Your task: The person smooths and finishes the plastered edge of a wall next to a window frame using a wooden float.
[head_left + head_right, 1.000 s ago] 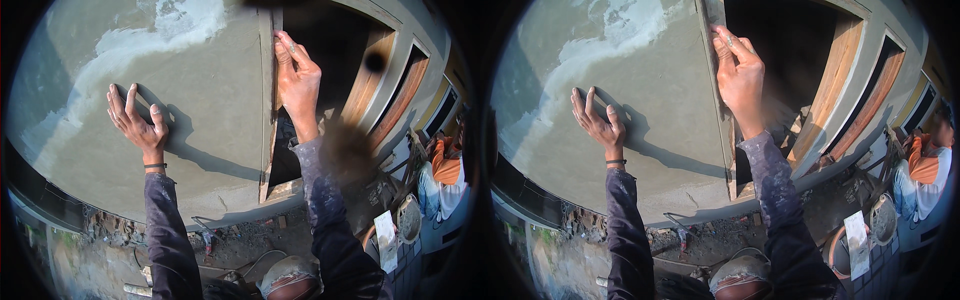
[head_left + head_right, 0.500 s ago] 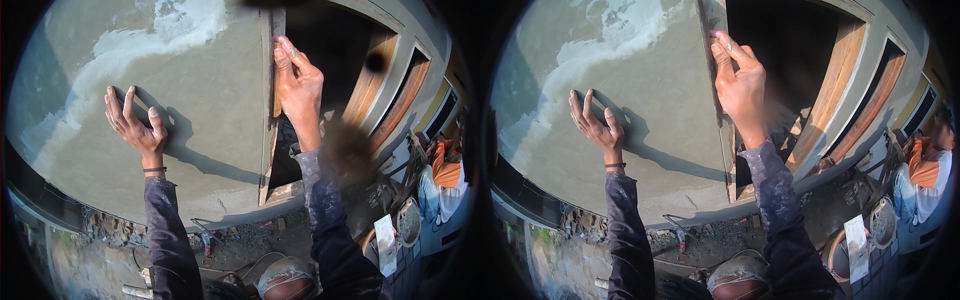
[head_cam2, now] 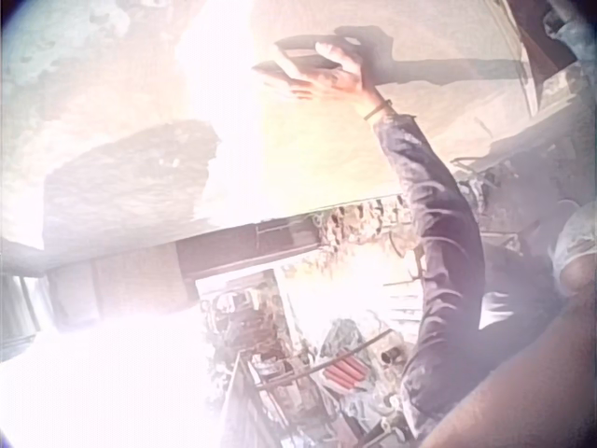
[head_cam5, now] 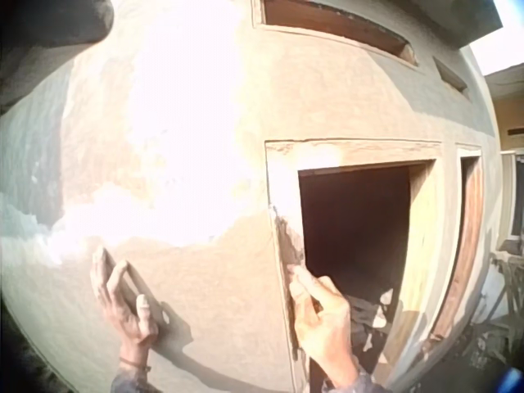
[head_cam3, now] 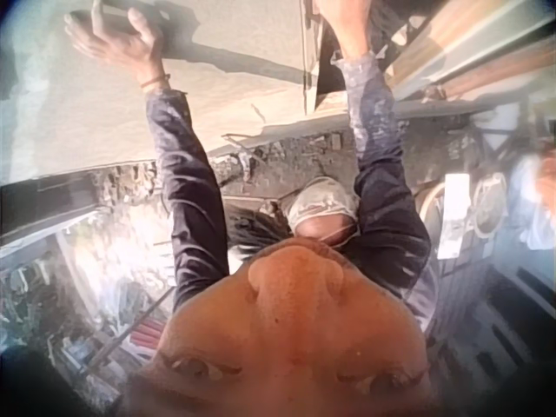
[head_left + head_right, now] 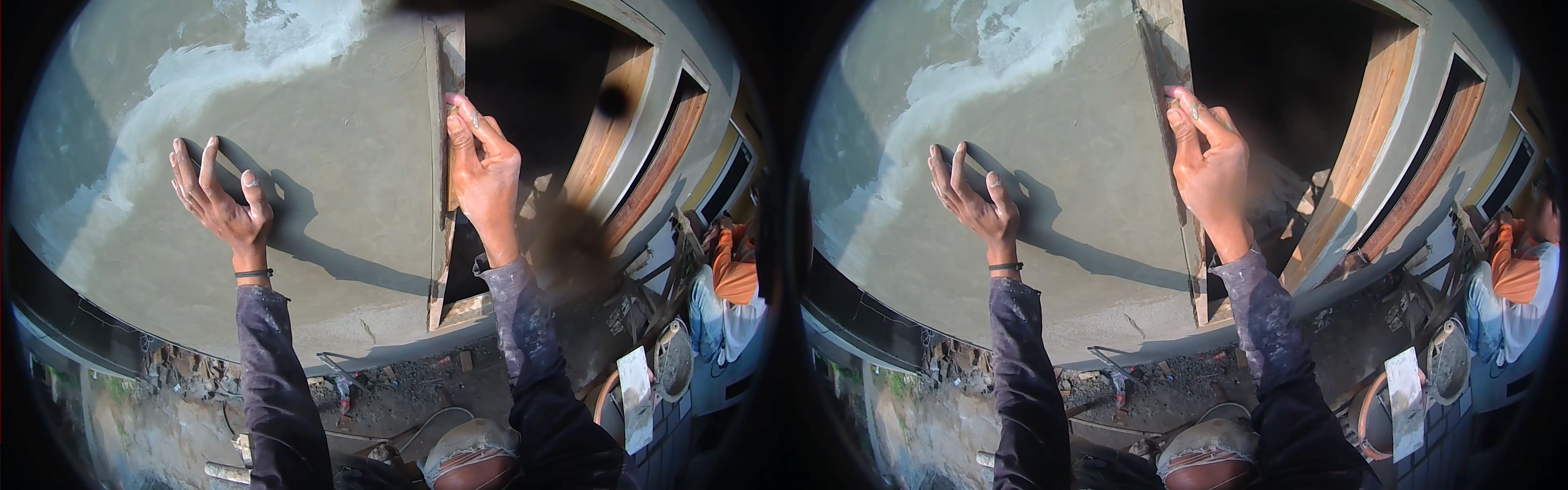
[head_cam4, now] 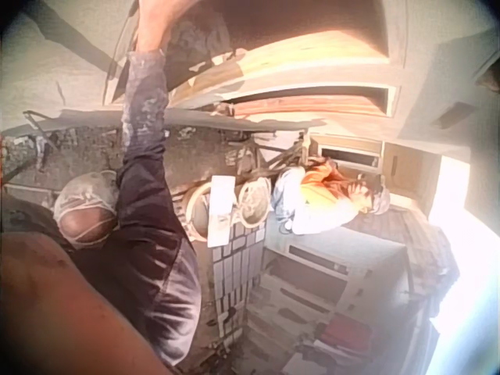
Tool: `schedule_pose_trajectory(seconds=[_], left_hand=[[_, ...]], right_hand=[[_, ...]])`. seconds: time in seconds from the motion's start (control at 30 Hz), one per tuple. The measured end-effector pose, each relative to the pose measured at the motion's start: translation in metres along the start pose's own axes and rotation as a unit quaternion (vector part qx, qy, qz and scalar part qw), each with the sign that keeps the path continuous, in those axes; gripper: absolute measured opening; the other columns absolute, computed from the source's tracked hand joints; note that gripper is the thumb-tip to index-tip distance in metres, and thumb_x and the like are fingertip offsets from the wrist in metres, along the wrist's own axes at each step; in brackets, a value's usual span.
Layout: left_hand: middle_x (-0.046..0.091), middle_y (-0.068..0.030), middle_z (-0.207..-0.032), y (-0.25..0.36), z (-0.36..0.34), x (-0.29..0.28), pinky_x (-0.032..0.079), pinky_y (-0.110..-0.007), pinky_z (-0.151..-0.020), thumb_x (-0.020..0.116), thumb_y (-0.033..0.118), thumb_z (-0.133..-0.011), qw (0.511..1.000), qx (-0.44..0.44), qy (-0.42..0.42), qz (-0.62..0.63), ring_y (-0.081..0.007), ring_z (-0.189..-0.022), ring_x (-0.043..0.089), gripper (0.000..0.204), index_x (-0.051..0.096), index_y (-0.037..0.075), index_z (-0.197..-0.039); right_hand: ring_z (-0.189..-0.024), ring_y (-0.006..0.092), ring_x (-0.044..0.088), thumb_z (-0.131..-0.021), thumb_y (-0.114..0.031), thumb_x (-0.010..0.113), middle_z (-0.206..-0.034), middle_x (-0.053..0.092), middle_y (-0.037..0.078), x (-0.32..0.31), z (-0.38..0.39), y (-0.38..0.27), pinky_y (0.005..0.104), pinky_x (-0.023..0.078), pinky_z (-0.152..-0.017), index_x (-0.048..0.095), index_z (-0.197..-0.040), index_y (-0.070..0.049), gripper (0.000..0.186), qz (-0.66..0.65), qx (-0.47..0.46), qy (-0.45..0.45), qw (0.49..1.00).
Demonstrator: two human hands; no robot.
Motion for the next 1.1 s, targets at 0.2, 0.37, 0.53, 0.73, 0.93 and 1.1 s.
schedule_pose_trajectory(seconds=[0.2,0.37,0.53,0.73,0.93,1.1], left_hand=[[0.038,-0.0147,-0.165,0.001,0.003,0.002,0.019,-0.053,-0.126,0.05,0.046,-0.103,1.0,0.004,-0.001,0.003,-0.0346,-0.153,0.033,0.054,0.055,0.013,-0.146],[0.038,-0.015,-0.165,0.0,0.0,0.0,0.019,-0.053,-0.126,0.05,0.046,-0.103,1.0,0.01,-0.001,0.005,-0.035,-0.153,0.033,0.054,0.055,0.013,-0.146],[0.037,-0.0151,-0.165,0.001,-0.002,-0.001,0.018,-0.053,-0.126,0.05,0.045,-0.103,1.0,0.003,-0.007,-0.006,-0.035,-0.154,0.032,0.054,0.054,0.014,-0.146],[0.036,-0.0151,-0.166,0.001,0.003,0.002,0.018,-0.054,-0.126,0.049,0.044,-0.102,1.0,0.004,-0.016,-0.007,-0.0347,-0.154,0.031,0.054,0.054,0.014,-0.147],[0.036,-0.0145,-0.166,-0.001,0.002,0.0,0.018,-0.055,-0.126,0.049,0.045,-0.102,1.0,0.003,-0.01,-0.001,-0.0352,-0.154,0.031,0.055,0.054,0.014,-0.147],[0.039,-0.0142,-0.164,-0.005,0.003,0.0,0.019,-0.055,-0.125,0.05,0.048,-0.1,1.0,-0.018,-0.009,-0.006,-0.0364,-0.153,0.033,0.054,0.055,0.02,-0.145]], right_hand=[[-0.079,0.0132,0.063,-0.101,-0.015,0.07,-0.087,0.065,0.006,-0.002,0.006,0.001,0.0283,0.051,-0.072,0.074,-0.124,-0.004,0.026,0.009,0.012,-0.004,1.0],[-0.087,0.0143,0.065,-0.102,-0.012,0.068,-0.092,0.066,0.007,-0.004,0.035,0.021,0.028,0.052,-0.078,0.073,-0.126,-0.004,0.026,-0.002,0.059,-0.033,0.998],[-0.094,0.016,0.064,-0.102,-0.009,0.067,-0.098,0.069,0.008,-0.02,0.098,0.063,0.0273,0.051,-0.084,0.072,-0.125,-0.001,0.024,-0.001,0.084,-0.058,0.995],[-0.104,0.0169,0.064,-0.103,-0.006,0.064,-0.113,0.069,0.008,-0.045,0.108,0.051,0.0298,0.051,-0.094,0.071,-0.124,0.0,0.023,-0.045,0.035,0.013,0.998],[-0.105,0.0151,0.064,-0.106,-0.015,0.062,-0.113,0.071,0.008,-0.012,-0.009,-0.013,0.0274,0.049,-0.096,0.07,-0.126,0.0,0.026,-0.073,-0.028,0.032,0.996],[-0.099,0.0138,0.066,-0.106,-0.014,0.062,-0.109,0.072,0.008,0.003,-0.038,-0.023,0.0268,0.051,-0.093,0.07,-0.124,0.001,0.025,-0.099,-0.072,0.04,0.992]])
Point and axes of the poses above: each hand's wrist, its own z-axis away from the middle knuckle, its own x-axis out of the palm, y = z × x, the point moved 7 cm from there along -z, towards the middle knuckle
